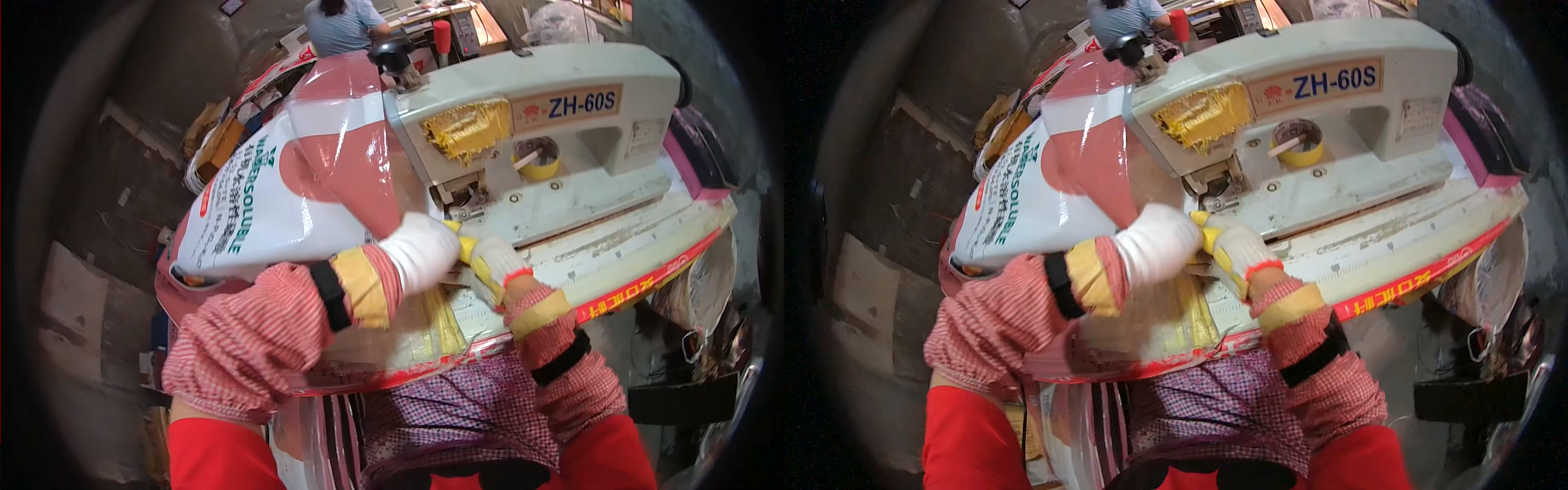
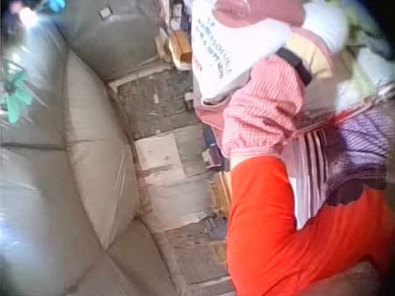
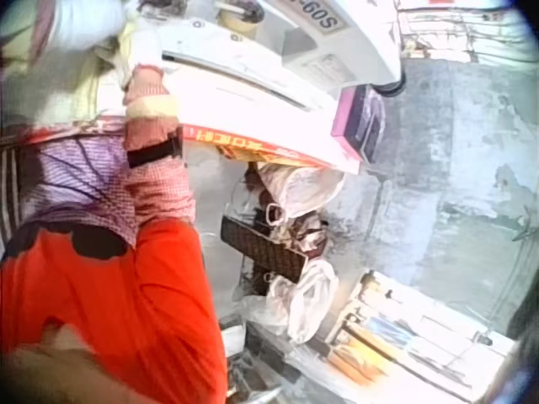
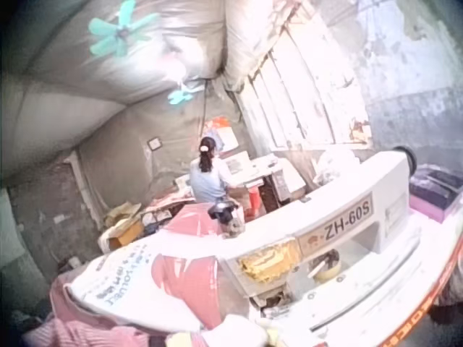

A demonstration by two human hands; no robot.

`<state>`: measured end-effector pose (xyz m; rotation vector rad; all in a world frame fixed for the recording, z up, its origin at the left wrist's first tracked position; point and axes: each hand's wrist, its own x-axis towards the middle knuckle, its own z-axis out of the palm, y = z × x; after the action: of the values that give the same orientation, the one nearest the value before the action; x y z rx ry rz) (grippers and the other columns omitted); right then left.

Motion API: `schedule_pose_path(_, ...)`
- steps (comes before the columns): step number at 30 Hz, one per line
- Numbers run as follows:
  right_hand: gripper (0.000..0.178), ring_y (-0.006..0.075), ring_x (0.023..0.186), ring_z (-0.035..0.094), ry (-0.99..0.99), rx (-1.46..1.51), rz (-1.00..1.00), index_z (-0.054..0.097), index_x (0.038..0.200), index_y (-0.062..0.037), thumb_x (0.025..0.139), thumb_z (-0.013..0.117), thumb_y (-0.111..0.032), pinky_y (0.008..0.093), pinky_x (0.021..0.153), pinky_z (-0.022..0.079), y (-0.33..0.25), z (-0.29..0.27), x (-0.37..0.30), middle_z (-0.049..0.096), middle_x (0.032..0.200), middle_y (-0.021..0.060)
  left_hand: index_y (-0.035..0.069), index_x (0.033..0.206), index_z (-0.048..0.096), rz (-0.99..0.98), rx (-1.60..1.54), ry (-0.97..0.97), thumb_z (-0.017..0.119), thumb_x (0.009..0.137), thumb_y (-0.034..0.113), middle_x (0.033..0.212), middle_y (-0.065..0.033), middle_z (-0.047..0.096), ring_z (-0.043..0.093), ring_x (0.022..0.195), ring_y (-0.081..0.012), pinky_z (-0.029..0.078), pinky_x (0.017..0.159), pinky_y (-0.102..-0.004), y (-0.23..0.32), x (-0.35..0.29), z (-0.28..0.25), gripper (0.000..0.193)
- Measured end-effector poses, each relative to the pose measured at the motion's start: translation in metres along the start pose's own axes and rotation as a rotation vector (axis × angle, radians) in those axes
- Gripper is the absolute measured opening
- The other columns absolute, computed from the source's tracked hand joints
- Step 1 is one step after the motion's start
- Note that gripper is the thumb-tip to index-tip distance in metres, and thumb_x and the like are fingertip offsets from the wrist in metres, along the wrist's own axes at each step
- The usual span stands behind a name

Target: Manually aligning and preparing plastic packaging materials near an industrial heating or sewing machine.

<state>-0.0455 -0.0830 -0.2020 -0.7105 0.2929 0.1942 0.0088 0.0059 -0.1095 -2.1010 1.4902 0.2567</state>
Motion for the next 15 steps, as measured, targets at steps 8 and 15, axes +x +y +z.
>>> schedule_pose_path(8,0.064,0.0306,0.105,0.054,-0.047,-0.857,-0.516,0.031,0.134,-0.0002,0.08,0.062,-0.016,0.0351,0.092,0.042,0.05,0.01,-0.009,0.052,0.12,0.0167,0.011,0.073,0.065,-0.318,-0.089,0.416,0.056,0.069,0.009,0.072,-0.0106,0.063,0.063,0.07,-0.0287,0.05,0.059,-0.0385,-0.053,-0.02,0.071,0.01)
schedule_pose_path(15,0.038,0.0315,0.104,0.049,0.317,-1.768,-0.691,0.049,0.111,-0.0005,0.078,0.055,-0.016,0.04,0.087,0.041,0.049,0.022,0.05,0.049,0.115,0.0226,0.012,0.063,0.058,-0.238,0.116,0.407,0.056,0.061,0.016,0.066,-0.0047,0.058,0.059,0.07,-0.0215,0.05,0.069,-0.0373,0.001,-0.226,0.02,0.005)
